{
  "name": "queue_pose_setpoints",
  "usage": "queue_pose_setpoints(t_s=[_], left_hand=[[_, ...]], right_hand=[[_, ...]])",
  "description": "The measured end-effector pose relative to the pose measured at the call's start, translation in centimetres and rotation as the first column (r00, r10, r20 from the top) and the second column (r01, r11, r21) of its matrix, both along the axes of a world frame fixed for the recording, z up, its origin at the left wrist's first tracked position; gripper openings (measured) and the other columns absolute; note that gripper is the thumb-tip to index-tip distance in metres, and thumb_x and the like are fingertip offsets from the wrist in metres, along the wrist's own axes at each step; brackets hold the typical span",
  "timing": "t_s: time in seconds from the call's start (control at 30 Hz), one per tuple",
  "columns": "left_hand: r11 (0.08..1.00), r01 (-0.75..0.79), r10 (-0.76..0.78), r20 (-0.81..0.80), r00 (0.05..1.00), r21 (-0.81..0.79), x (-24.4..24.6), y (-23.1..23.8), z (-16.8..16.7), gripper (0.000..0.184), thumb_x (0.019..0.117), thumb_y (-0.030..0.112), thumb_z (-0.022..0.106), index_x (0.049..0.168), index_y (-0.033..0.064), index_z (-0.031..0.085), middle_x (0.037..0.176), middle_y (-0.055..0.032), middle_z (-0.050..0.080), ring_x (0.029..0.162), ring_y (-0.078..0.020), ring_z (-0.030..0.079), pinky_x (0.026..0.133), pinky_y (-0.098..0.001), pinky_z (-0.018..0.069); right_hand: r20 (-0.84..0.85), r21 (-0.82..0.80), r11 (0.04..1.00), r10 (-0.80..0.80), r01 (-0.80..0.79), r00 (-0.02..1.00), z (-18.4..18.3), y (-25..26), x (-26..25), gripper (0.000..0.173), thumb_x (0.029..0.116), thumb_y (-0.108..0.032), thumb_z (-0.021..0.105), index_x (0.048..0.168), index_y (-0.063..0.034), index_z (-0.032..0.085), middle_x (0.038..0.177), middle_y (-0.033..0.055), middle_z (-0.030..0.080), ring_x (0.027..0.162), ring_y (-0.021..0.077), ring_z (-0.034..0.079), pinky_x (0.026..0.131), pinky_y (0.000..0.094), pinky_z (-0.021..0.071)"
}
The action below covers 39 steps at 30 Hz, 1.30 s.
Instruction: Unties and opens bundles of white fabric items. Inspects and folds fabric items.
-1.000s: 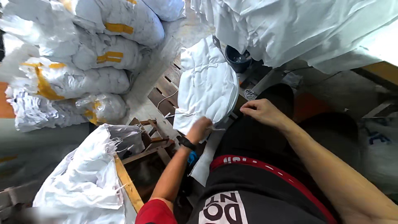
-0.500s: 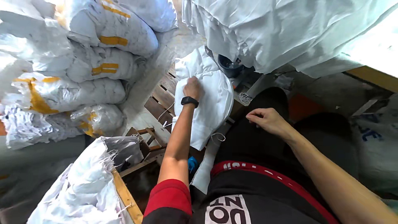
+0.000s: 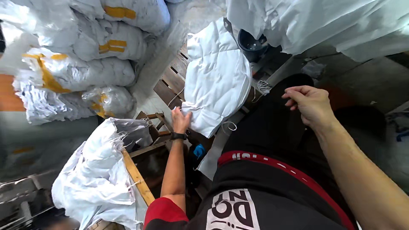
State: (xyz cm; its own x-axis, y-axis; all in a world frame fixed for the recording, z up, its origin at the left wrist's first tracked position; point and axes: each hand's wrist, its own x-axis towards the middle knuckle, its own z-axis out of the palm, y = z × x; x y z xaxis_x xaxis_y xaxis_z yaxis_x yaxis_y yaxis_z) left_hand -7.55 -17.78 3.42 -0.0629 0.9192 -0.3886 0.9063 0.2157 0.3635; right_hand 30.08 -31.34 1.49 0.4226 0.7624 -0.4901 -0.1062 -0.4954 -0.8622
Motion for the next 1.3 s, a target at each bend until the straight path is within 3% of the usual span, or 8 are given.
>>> queue_pose_setpoints(t_s=[0.17, 0.3, 0.5, 0.7, 0.8, 0.93, 1.1, 1.3], left_hand=[[0.958, -0.179, 0.220, 0.178, 0.959, -0.222, -3.4, -0.5, -2.7, 0.051, 0.0937, 0.035, 0.075, 0.122, -0.0067, 0.066, 0.120, -0.0288, 0.065, 0.116, -0.0396, 0.061, 0.104, -0.0560, 0.0467], [0.956, -0.108, 0.129, 0.059, 0.990, -0.274, -3.4, 1.3, -1.9, 0.055, 0.0906, 0.039, 0.078, 0.116, -0.0083, 0.068, 0.122, -0.0315, 0.063, 0.121, -0.0445, 0.058, 0.105, -0.0606, 0.0432], [0.930, -0.143, 0.234, 0.243, 0.941, -0.340, -1.0, 1.2, 2.0, 0.060, 0.1001, 0.031, 0.067, 0.139, -0.0090, 0.046, 0.121, -0.0280, 0.063, 0.105, -0.0337, 0.067, 0.093, -0.0505, 0.0556], [0.934, -0.161, 0.343, 0.683, 0.645, -0.318, 4.3, 2.5, 6.1, 0.064, 0.0994, 0.028, 0.052, 0.157, 0.0224, 0.025, 0.132, -0.0143, 0.056, 0.105, -0.0251, 0.063, 0.080, -0.0444, 0.0571], [0.949, -0.081, 0.294, 0.762, 0.576, -0.305, 7.1, 3.7, 6.3, 0.054, 0.1076, 0.036, 0.040, 0.156, 0.0156, 0.027, 0.123, -0.0149, 0.060, 0.095, -0.0229, 0.067, 0.079, -0.0415, 0.0589], [0.984, 0.130, 0.034, 0.840, 0.541, -0.124, 6.6, 3.1, 3.9, 0.053, 0.1037, 0.030, 0.043, 0.155, 0.0216, 0.032, 0.103, -0.0056, 0.069, 0.070, -0.0090, 0.065, 0.067, -0.0264, 0.0561], [0.958, 0.238, -0.257, 0.855, 0.451, 0.162, 6.3, 1.3, 1.3, 0.087, 0.0856, 0.002, 0.066, 0.159, 0.0187, 0.023, 0.132, -0.0022, 0.057, 0.094, -0.0043, 0.062, 0.083, -0.0254, 0.0550], [0.900, 0.222, -0.433, 0.712, 0.552, 0.375, 6.3, 0.5, -0.1, 0.079, 0.0894, -0.001, 0.065, 0.159, 0.0109, 0.030, 0.139, -0.0128, 0.053, 0.098, -0.0129, 0.064, 0.084, -0.0300, 0.0561]], right_hand=[[0.015, 0.023, 0.999, 0.042, -0.042, 0.999, 0.5, 1.2, -2.2, 0.017, 0.1036, -0.012, 0.059, 0.111, 0.0010, 0.066, 0.087, 0.0026, 0.066, 0.062, 0.0013, 0.054, 0.058, 0.0180, 0.0462], [0.182, 0.098, 0.954, 0.262, -0.282, 0.948, 1.6, 1.9, -4.8, 0.023, 0.1030, -0.010, 0.057, 0.114, 0.0076, 0.067, 0.104, 0.0206, 0.069, 0.086, 0.0235, 0.065, 0.080, 0.0437, 0.0545], [0.335, 0.239, 0.785, 0.487, -0.572, 0.807, 2.6, 3.9, -9.4, 0.022, 0.0987, -0.008, 0.063, 0.112, 0.0084, 0.069, 0.108, 0.0242, 0.068, 0.093, 0.0321, 0.067, 0.085, 0.0478, 0.0548], [0.293, 0.208, 0.653, 0.668, -0.728, 0.684, 3.5, 5.7, -13.6, 0.097, 0.0776, -0.048, 0.086, 0.151, -0.0004, 0.045, 0.134, 0.0242, 0.060, 0.121, 0.0383, 0.060, 0.102, 0.0575, 0.0488], [0.220, 0.133, 0.794, 0.560, -0.594, 0.798, 3.9, 6.6, -13.0, 0.073, 0.0846, -0.027, 0.085, 0.143, 0.0011, 0.052, 0.116, 0.0257, 0.069, 0.105, 0.0400, 0.068, 0.092, 0.0620, 0.0527], [-0.018, 0.108, 0.898, 0.431, -0.427, 0.902, 3.1, 7.1, -10.5, 0.036, 0.0905, -0.017, 0.079, 0.119, 0.0001, 0.066, 0.096, 0.0148, 0.071, 0.084, 0.0230, 0.070, 0.079, 0.0459, 0.0586], [-0.171, 0.122, 0.925, 0.377, -0.361, 0.910, 2.6, 7.2, -9.6, 0.019, 0.0998, -0.018, 0.068, 0.108, -0.0015, 0.068, 0.084, 0.0067, 0.069, 0.072, 0.0110, 0.067, 0.070, 0.0314, 0.0577], [-0.179, 0.137, 0.920, 0.389, -0.368, 0.904, 2.6, 7.3, -9.3, 0.019, 0.1040, -0.022, 0.061, 0.104, -0.0046, 0.068, 0.080, 0.0037, 0.069, 0.068, 0.0085, 0.066, 0.066, 0.0283, 0.0577]])
